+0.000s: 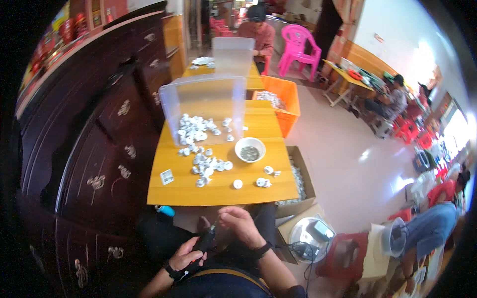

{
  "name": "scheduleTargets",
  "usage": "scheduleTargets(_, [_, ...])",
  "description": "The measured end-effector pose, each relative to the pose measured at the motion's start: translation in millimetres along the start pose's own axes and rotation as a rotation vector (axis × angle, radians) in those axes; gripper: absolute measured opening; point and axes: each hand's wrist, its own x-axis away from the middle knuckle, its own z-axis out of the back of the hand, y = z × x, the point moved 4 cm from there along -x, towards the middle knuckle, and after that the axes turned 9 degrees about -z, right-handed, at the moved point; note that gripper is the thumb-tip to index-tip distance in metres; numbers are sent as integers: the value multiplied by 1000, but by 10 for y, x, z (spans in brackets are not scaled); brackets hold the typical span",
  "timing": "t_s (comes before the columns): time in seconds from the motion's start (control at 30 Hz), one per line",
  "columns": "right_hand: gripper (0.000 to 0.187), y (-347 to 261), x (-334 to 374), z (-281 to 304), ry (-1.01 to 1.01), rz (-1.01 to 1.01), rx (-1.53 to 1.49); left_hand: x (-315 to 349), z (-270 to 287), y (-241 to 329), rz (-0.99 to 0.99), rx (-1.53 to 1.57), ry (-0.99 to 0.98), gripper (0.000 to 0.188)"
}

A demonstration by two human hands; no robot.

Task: Assembling small white plastic components using an electric screwdriver in a workshop setting.

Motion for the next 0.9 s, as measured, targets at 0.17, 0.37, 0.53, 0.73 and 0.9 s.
scheduleTargets(0.17, [16, -37, -85, 13, -20, 47, 18, -78, -19, 116, 10, -2, 12, 38])
scheduleTargets(0.37, [17, -34, -107, 215, 28, 93, -5, -243, -101, 135, 62, -28, -38, 45])
scheduleTargets(0.53, [17, -75, -110, 291, -15, 190, -51, -352, -134, 87, 74, 131, -54, 53])
scheduleTargets(0.73, [22, -137, -138, 318, -69, 179, -138, -453, -235, 163, 88, 145, -50, 52])
scheduleTargets(0.9, [29, -179, -283, 277, -149, 162, -119, -509, -240, 149, 7, -23, 75, 56])
